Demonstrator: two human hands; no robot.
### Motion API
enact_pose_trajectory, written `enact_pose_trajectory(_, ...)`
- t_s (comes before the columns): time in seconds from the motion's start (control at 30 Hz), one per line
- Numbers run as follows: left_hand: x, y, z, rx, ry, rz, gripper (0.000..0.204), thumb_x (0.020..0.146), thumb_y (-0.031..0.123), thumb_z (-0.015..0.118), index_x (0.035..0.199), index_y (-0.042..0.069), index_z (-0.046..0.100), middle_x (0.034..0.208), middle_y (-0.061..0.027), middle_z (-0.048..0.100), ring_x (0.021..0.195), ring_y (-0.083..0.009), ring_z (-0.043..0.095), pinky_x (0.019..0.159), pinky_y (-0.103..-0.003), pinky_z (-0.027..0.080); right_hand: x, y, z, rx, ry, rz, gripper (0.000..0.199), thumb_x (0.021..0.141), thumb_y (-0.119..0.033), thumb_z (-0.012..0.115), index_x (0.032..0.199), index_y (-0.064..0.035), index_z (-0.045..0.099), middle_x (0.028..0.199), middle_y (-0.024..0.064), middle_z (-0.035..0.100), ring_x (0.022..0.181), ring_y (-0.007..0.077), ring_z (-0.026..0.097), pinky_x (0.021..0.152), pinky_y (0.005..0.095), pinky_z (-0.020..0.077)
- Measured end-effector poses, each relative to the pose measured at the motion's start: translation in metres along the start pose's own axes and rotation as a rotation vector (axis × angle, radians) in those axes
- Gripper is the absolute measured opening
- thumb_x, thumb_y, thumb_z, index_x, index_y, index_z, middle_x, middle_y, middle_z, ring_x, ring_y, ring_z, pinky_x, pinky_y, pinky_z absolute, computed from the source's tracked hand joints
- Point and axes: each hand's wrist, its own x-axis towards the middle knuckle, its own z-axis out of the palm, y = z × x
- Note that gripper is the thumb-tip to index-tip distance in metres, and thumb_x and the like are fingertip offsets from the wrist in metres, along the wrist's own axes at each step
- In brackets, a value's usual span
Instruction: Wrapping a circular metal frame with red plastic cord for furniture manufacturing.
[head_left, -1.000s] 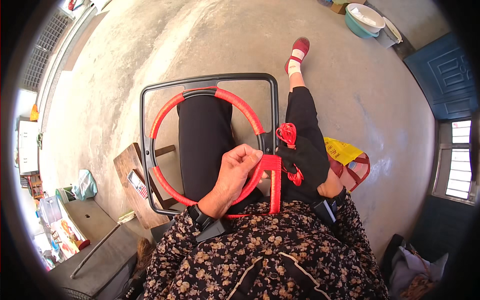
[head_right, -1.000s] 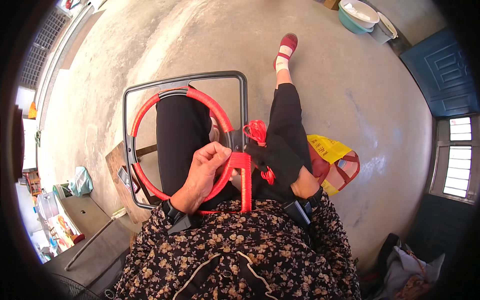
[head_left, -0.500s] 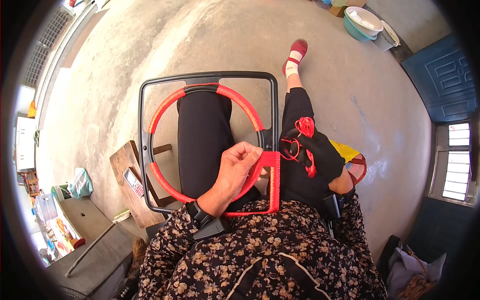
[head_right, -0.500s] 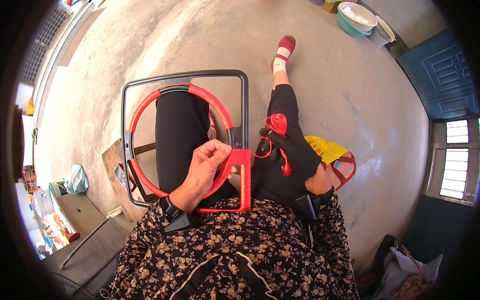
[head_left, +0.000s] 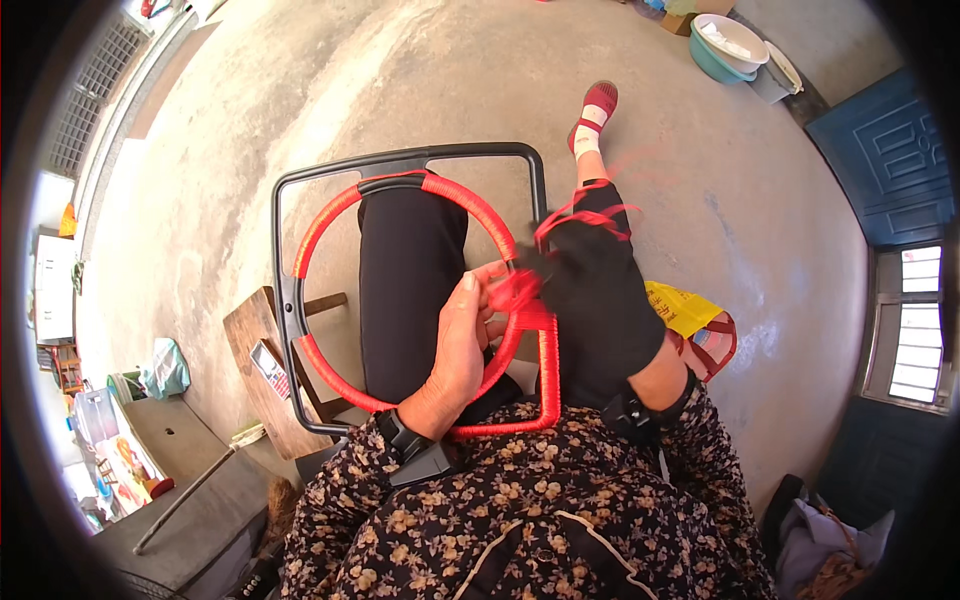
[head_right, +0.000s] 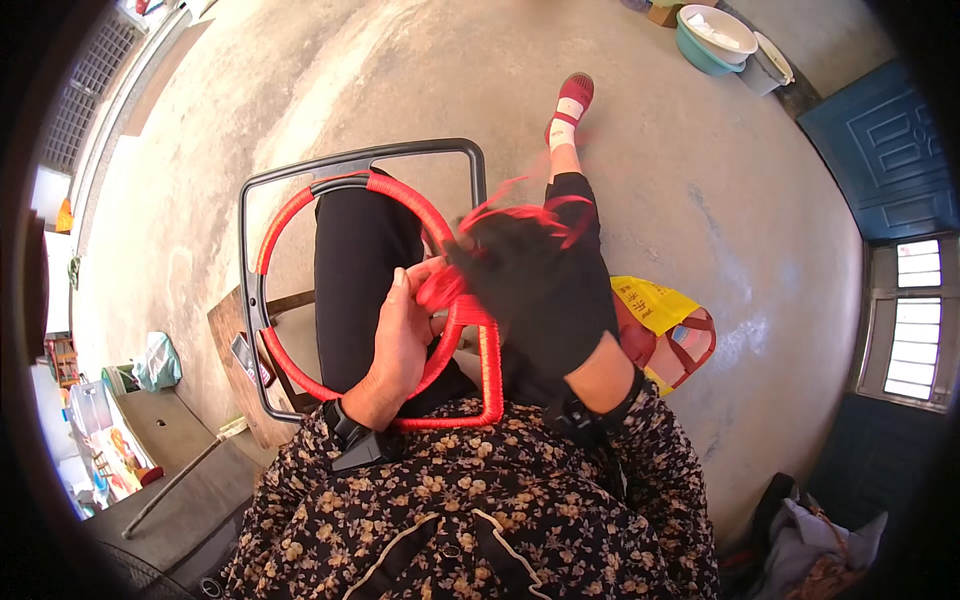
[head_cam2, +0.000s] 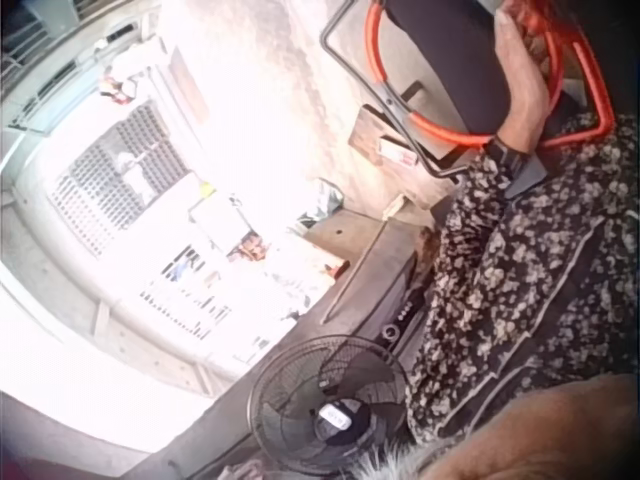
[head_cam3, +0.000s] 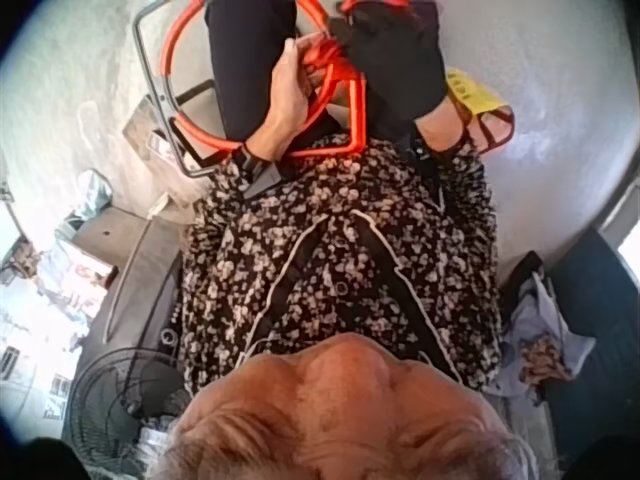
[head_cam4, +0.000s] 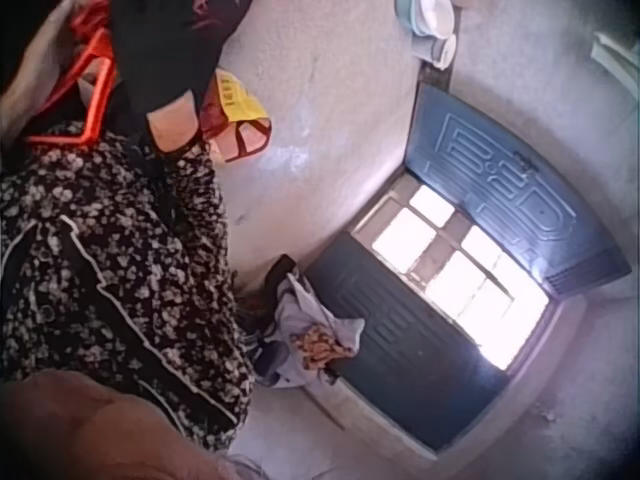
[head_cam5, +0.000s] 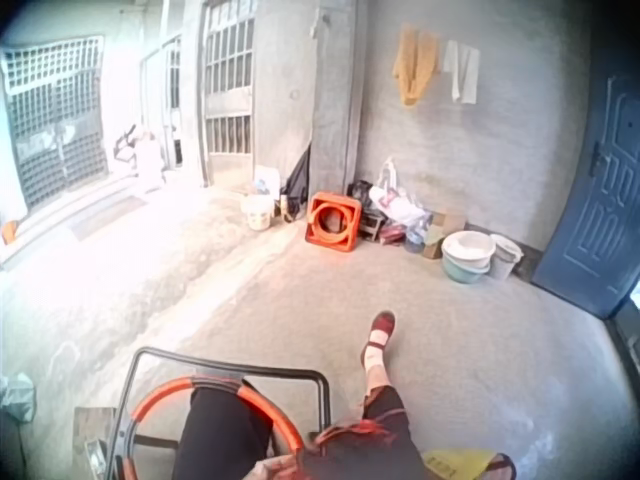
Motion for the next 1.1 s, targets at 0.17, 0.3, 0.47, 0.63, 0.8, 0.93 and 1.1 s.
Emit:
enact_pose_trajectory(0.17,0.000,-0.009,-0.013,0.040,0.006,0.088,0.022,0.098,0.019,0.046,0.112,0.004,0.052,0.099,-0.0032,0.062,0.090,-0.0100,0.061,0.076,-0.026,0.053,-0.007,-0.011,-0.003,0.343,-0.117,0.094,0.040,0.079,-0.007,0.059,0.119,-0.0094,0.059,0.106,0.0067,0.062,0.093,0.0210,0.060,0.079,0.0316,0.0485)
enact_pose_trajectory(0.3,0.002,-0.009,-0.016,-0.081,0.031,0.066,0.018,0.096,0.013,0.050,0.111,0.002,0.054,0.100,-0.0036,0.061,0.088,-0.0093,0.061,0.074,-0.026,0.053,-0.008,-0.002,0.002,0.482,-0.262,0.234,0.037,0.081,-0.009,0.062,0.118,-0.0108,0.059,0.105,0.0065,0.065,0.084,0.0183,0.064,0.073,0.0290,0.0491)
enact_pose_trajectory(0.47,0.001,-0.010,-0.010,0.120,0.074,0.199,0.017,0.096,0.012,0.049,0.110,0.003,0.053,0.101,-0.0045,0.061,0.087,-0.0097,0.061,0.074,-0.026,0.053,0.000,0.001,0.014,0.599,-0.199,0.298,0.036,0.080,-0.004,0.062,0.115,-0.0067,0.058,0.099,0.0089,0.065,0.082,0.0182,0.064,0.072,0.0300,0.0493)
enact_pose_trajectory(0.63,0.001,-0.009,-0.019,-0.162,0.064,-0.066,0.014,0.093,0.007,0.053,0.106,0.003,0.054,0.097,-0.0066,0.065,0.083,-0.0161,0.065,0.073,-0.030,0.056,-0.008,0.025,0.006,1.208,-0.061,0.925,0.024,0.081,-0.008,0.063,0.104,-0.0012,0.061,0.093,0.0109,0.067,0.074,0.0154,0.064,0.074,0.0302,0.0509)
enact_pose_trajectory(0.8,0.011,-0.022,-0.019,-0.140,0.065,-0.187,0.016,0.093,0.004,0.053,0.109,0.002,0.055,0.093,-0.0070,0.065,0.082,-0.0161,0.065,0.075,-0.028,0.055,-0.044,0.041,0.057,1.148,-0.610,0.572,0.029,0.085,-0.009,0.061,0.113,0.0009,0.059,0.104,0.0088,0.066,0.089,0.0117,0.061,0.080,0.0282,0.0494)
enact_pose_trajectory(0.93,0.005,-0.016,-0.016,-0.119,0.101,-0.177,0.018,0.093,0.007,0.053,0.110,0.001,0.057,0.097,-0.0077,0.065,0.086,-0.0145,0.064,0.078,-0.026,0.053,-0.026,0.018,0.048,1.078,-0.630,0.731,0.030,0.088,-0.009,0.057,0.116,0.0018,0.058,0.107,0.0056,0.065,0.096,0.0115,0.059,0.085,0.0259,0.0468)
enact_pose_trajectory(1.1,0.008,-0.014,-0.020,-0.147,0.008,-0.165,0.022,0.096,0.014,0.051,0.113,0.001,0.054,0.099,-0.0084,0.065,0.088,-0.0142,0.064,0.079,-0.027,0.053,-0.091,0.085,0.053,1.273,0.043,0.812,0.031,0.093,-0.015,0.049,0.119,0.0001,0.054,0.099,0.0050,0.061,0.078,0.0122,0.058,0.070,0.0251,0.0462)
